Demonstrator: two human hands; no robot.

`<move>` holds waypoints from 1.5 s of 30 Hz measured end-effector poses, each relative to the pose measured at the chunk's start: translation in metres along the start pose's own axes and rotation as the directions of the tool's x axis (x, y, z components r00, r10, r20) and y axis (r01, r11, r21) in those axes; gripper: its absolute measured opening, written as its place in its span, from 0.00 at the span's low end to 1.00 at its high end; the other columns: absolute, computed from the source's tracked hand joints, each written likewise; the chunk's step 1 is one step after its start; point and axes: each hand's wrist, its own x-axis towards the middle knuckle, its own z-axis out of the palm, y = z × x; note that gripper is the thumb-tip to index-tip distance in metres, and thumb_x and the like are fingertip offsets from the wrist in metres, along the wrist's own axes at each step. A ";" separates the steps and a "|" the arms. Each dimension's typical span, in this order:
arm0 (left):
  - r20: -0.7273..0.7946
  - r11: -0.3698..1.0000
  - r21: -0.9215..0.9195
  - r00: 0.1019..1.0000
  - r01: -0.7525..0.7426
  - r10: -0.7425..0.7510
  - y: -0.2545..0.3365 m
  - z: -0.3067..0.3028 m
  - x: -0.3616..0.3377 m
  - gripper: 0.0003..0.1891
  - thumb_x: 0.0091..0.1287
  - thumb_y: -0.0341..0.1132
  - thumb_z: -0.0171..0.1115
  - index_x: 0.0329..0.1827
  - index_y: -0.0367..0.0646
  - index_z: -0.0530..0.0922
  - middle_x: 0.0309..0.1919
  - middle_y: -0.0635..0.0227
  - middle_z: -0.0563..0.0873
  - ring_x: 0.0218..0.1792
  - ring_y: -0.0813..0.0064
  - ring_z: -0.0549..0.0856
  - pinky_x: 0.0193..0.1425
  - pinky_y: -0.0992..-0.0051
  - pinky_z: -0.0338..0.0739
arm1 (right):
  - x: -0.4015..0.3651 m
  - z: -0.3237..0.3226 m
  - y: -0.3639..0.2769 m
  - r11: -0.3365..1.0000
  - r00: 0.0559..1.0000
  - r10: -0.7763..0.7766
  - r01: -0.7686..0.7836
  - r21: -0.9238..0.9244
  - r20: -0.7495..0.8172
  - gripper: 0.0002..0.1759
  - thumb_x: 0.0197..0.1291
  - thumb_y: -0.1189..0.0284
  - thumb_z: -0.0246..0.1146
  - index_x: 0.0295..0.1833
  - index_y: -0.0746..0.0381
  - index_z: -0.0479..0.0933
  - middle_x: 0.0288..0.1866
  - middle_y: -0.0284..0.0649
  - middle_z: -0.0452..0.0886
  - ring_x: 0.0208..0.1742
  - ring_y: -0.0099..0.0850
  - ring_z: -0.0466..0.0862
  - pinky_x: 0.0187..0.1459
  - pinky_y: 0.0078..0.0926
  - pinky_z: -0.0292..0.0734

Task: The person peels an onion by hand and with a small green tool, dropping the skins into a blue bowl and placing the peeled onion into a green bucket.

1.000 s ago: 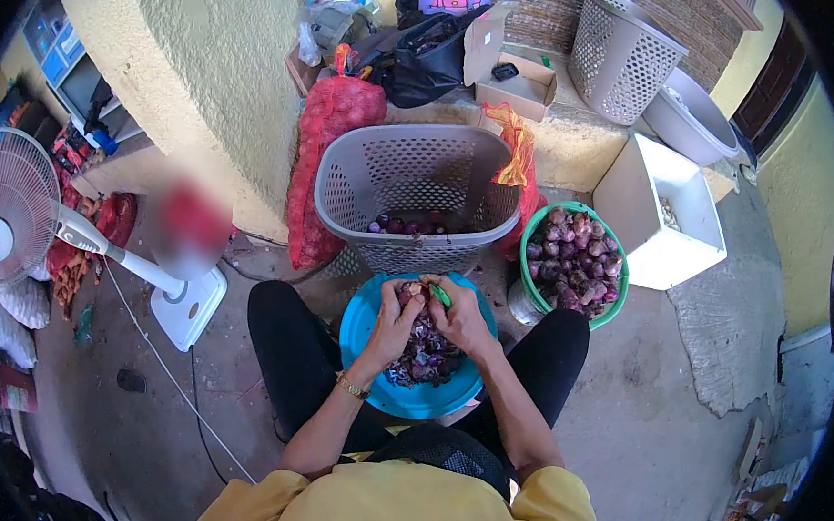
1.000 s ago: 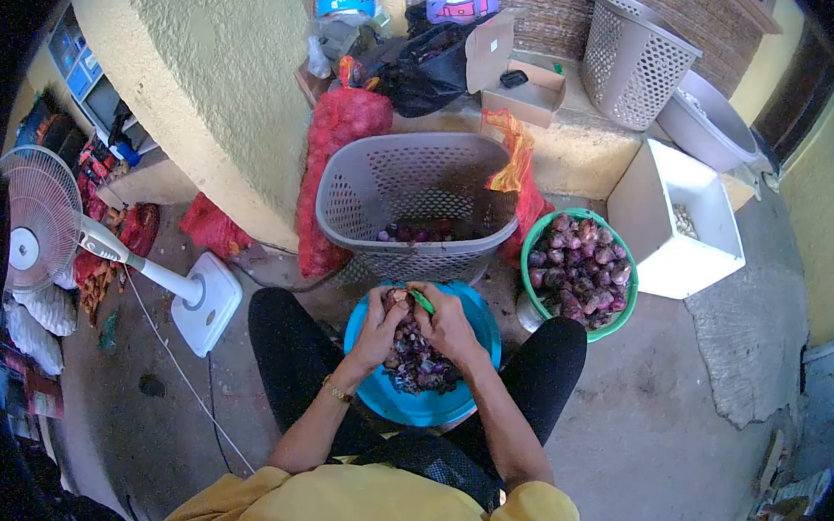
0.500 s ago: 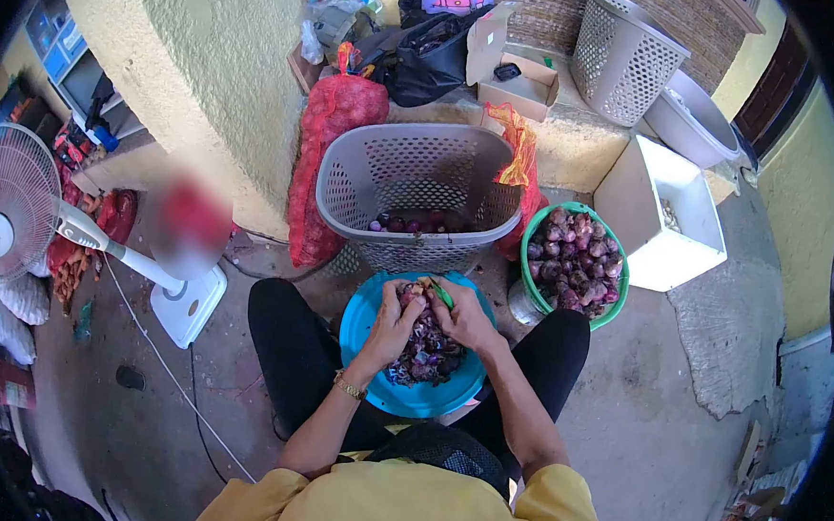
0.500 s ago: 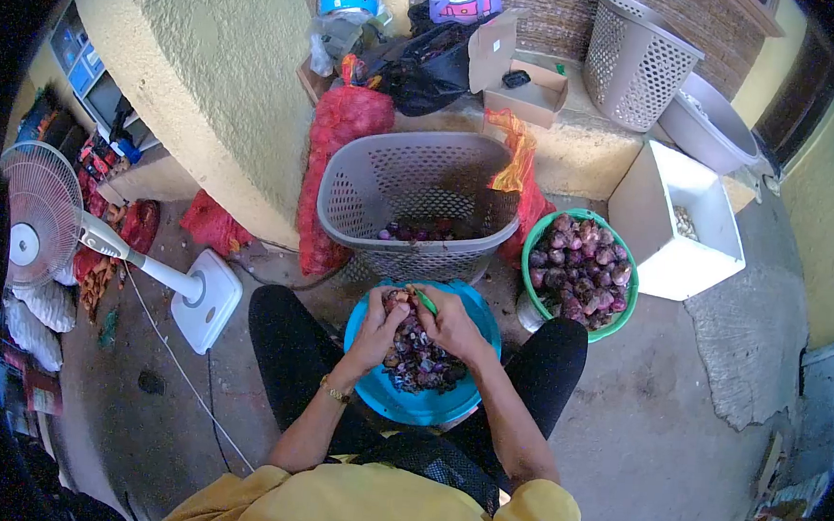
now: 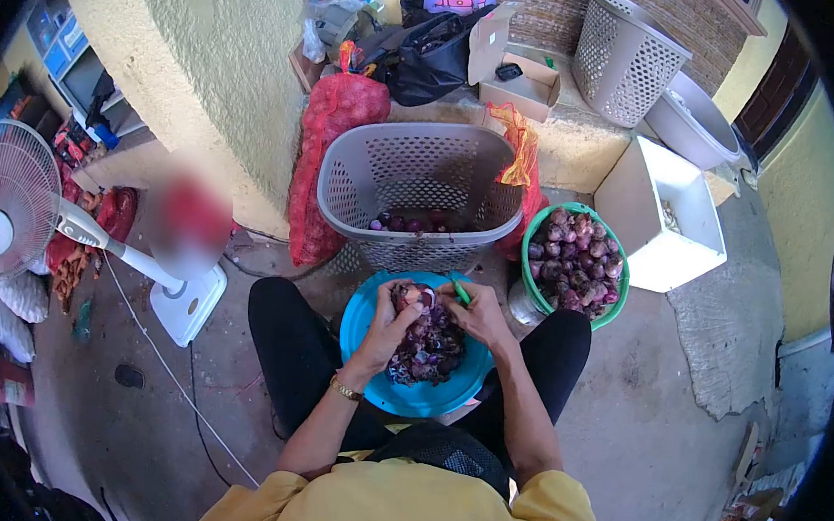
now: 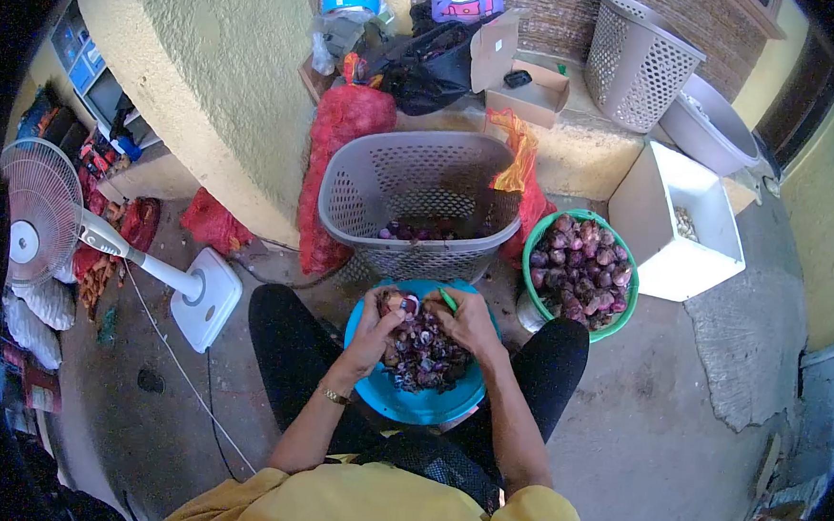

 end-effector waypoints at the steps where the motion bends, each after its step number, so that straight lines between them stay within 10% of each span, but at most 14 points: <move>1: 0.023 0.990 -0.129 0.998 0.056 -0.053 0.003 -0.002 -0.001 0.25 0.72 0.32 0.59 0.68 0.43 0.59 0.58 0.64 0.73 0.58 0.73 0.76 0.66 0.69 0.74 | -0.002 0.001 0.000 1.000 1.000 0.003 -0.003 0.001 0.000 0.08 0.66 0.75 0.64 0.47 0.67 0.83 0.29 0.39 0.84 0.28 0.21 0.76 0.32 0.26 0.74; 7: 0.079 0.979 -0.190 0.995 0.071 -0.057 0.018 -0.005 -0.002 0.26 0.70 0.30 0.63 0.67 0.44 0.60 0.56 0.68 0.74 0.57 0.76 0.77 0.63 0.70 0.76 | 0.001 0.005 -0.007 0.987 0.991 0.107 -0.096 0.131 -0.077 0.13 0.63 0.75 0.67 0.53 0.64 0.83 0.37 0.38 0.88 0.36 0.21 0.80 0.41 0.28 0.77; 12: 0.095 0.986 -0.126 0.991 0.105 -0.093 0.023 -0.004 -0.001 0.26 0.68 0.30 0.65 0.65 0.45 0.62 0.55 0.68 0.75 0.58 0.76 0.76 0.64 0.71 0.74 | 0.001 0.004 -0.033 0.960 0.979 -0.204 0.199 0.198 0.004 0.20 0.65 0.75 0.65 0.63 0.65 0.77 0.48 0.42 0.87 0.46 0.23 0.81 0.50 0.27 0.77; 30: 0.127 0.980 0.194 0.992 -0.041 0.017 0.017 -0.004 -0.001 0.22 0.73 0.31 0.57 0.64 0.40 0.58 0.55 0.63 0.71 0.57 0.76 0.74 0.64 0.73 0.71 | 0.010 0.022 -0.021 0.928 0.924 -0.372 0.372 -0.017 -0.092 0.09 0.61 0.84 0.59 0.48 0.70 0.76 0.37 0.53 0.76 0.39 0.53 0.79 0.41 0.39 0.74; 42: 0.034 0.964 0.249 0.996 -0.088 0.082 -0.008 -0.013 0.004 0.22 0.71 0.29 0.56 0.65 0.42 0.60 0.53 0.65 0.72 0.55 0.77 0.74 0.60 0.75 0.73 | 0.014 0.036 -0.020 0.953 0.946 -0.301 0.303 0.001 -0.122 0.11 0.63 0.83 0.60 0.51 0.69 0.78 0.39 0.52 0.82 0.42 0.48 0.84 0.43 0.36 0.77; 45: 0.051 0.999 0.032 0.998 -0.024 0.022 -0.002 -0.014 0.006 0.23 0.71 0.27 0.56 0.67 0.43 0.61 0.55 0.66 0.73 0.57 0.77 0.75 0.60 0.75 0.75 | 0.012 0.028 -0.028 0.972 0.973 -0.204 0.215 0.100 -0.107 0.12 0.64 0.81 0.61 0.53 0.69 0.79 0.39 0.49 0.84 0.42 0.39 0.85 0.43 0.34 0.78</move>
